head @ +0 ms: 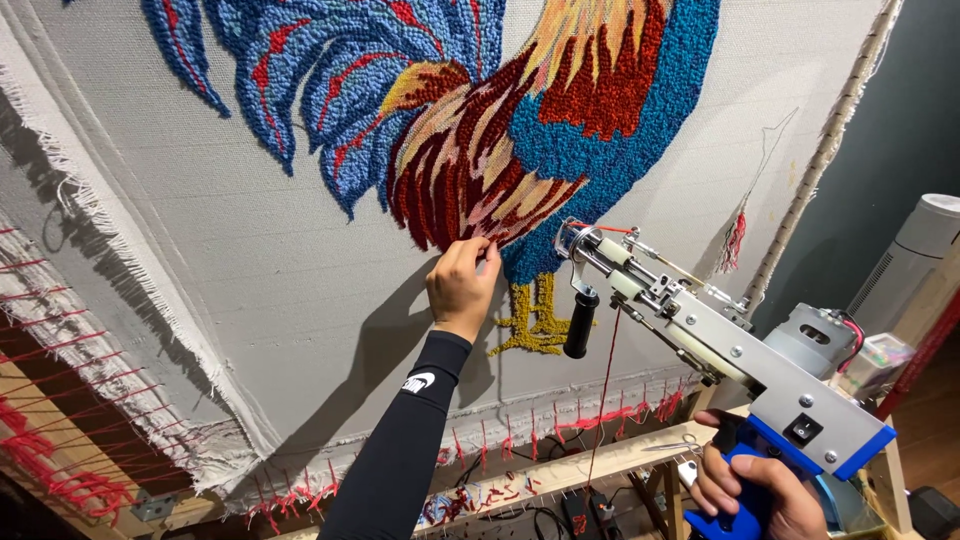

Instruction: Creating a rug with a rooster design using a tufting gun.

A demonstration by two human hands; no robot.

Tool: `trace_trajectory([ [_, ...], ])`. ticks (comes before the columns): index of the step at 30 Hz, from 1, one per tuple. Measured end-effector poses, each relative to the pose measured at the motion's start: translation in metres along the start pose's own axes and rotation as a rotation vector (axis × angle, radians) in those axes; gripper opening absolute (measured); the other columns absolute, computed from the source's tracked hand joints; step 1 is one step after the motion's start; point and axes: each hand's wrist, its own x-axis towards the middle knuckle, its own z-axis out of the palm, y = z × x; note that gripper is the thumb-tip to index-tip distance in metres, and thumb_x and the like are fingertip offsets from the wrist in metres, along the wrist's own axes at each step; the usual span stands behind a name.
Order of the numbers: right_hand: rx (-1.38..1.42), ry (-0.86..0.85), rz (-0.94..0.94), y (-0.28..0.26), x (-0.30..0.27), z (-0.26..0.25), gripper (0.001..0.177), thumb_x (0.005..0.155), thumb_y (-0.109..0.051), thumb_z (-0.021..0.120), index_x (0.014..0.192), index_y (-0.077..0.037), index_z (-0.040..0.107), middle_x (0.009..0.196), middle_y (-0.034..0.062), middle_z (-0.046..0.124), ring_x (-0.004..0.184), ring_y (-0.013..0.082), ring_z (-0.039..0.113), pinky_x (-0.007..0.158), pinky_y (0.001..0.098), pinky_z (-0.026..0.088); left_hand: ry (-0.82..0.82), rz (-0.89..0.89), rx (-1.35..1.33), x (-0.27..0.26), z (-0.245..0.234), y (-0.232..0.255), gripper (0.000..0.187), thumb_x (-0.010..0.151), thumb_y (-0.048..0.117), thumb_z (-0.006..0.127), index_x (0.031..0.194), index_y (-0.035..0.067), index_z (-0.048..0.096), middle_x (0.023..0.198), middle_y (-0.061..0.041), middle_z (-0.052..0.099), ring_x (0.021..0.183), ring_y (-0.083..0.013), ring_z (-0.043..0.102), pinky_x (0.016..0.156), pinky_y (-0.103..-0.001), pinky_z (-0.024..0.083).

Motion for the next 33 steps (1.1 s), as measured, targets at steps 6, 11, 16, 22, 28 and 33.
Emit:
trace_trajectory([
  [6, 0.088, -0.135, -0.043, 0.008, 0.006, -0.021, 0.067, 0.084, -0.013, 0.049, 0.143, 0.018, 0.043, 0.068, 0.0085, 0.040, 0.053, 0.0183, 0.040, 0.055, 0.0376, 0.038, -0.004, 0.066, 0.065, 0.002, 0.002, -0.002, 0.008, 0.091, 0.015, 0.074, 0.089, 0.009, 0.068, 0.085, -0.007, 0.071, 0.075, -0.0272, 0.071, 0.064, -0.038, 0.056],
  [11, 0.004, -0.013, -0.009, 0.005, 0.006, -0.016, 0.069, 0.078, -0.015, 0.047, 0.140, 0.016, 0.045, 0.064, 0.0072, 0.038, 0.049, 0.0175, 0.037, 0.052, 0.0370, 0.037, 0.021, 0.077, -0.009, -0.002, 0.000, -0.006, 0.012, 0.088, 0.012, 0.074, 0.084, 0.009, 0.063, 0.083, -0.006, 0.069, 0.076, -0.0260, 0.070, 0.065, -0.037, 0.056],
  [16, 0.016, -0.007, -0.012, 0.004, 0.004, -0.008, 0.069, 0.078, -0.015, 0.047, 0.140, 0.016, 0.046, 0.065, 0.0072, 0.038, 0.049, 0.0174, 0.038, 0.052, 0.0374, 0.037, -0.042, 0.073, -0.061, -0.011, -0.012, -0.007, 0.012, 0.084, 0.009, 0.072, 0.082, 0.006, 0.060, 0.079, -0.010, 0.065, 0.072, -0.0275, 0.067, 0.065, -0.038, 0.056],
  [22, 0.014, -0.049, -0.020, 0.006, 0.004, -0.008, 0.068, 0.079, -0.015, 0.047, 0.140, 0.016, 0.045, 0.065, 0.0083, 0.038, 0.050, 0.0185, 0.039, 0.053, 0.0384, 0.038, 0.068, 0.116, -0.044, -0.006, -0.005, 0.006, 0.011, 0.088, 0.016, 0.076, 0.084, 0.010, 0.067, 0.088, -0.004, 0.072, 0.079, -0.0246, 0.070, 0.070, -0.037, 0.057],
  [28, 0.100, -0.201, -0.096, 0.012, 0.006, -0.028, 0.064, 0.089, -0.011, 0.051, 0.144, 0.020, 0.041, 0.072, 0.0105, 0.042, 0.056, 0.0209, 0.043, 0.056, 0.0408, 0.042, 0.066, 0.009, 0.116, 0.000, 0.009, 0.013, 0.009, 0.087, 0.020, 0.076, 0.091, 0.012, 0.077, 0.087, -0.004, 0.074, 0.075, -0.0243, 0.069, 0.066, -0.037, 0.056],
  [33, 0.104, -0.210, -0.091, 0.010, 0.005, -0.030, 0.065, 0.088, -0.012, 0.051, 0.144, 0.019, 0.041, 0.071, 0.0109, 0.042, 0.055, 0.0211, 0.043, 0.056, 0.0406, 0.043, 0.054, -0.032, 0.186, 0.003, 0.017, 0.010, 0.009, 0.088, 0.022, 0.075, 0.089, 0.013, 0.077, 0.086, -0.003, 0.074, 0.074, -0.0245, 0.069, 0.064, -0.038, 0.055],
])
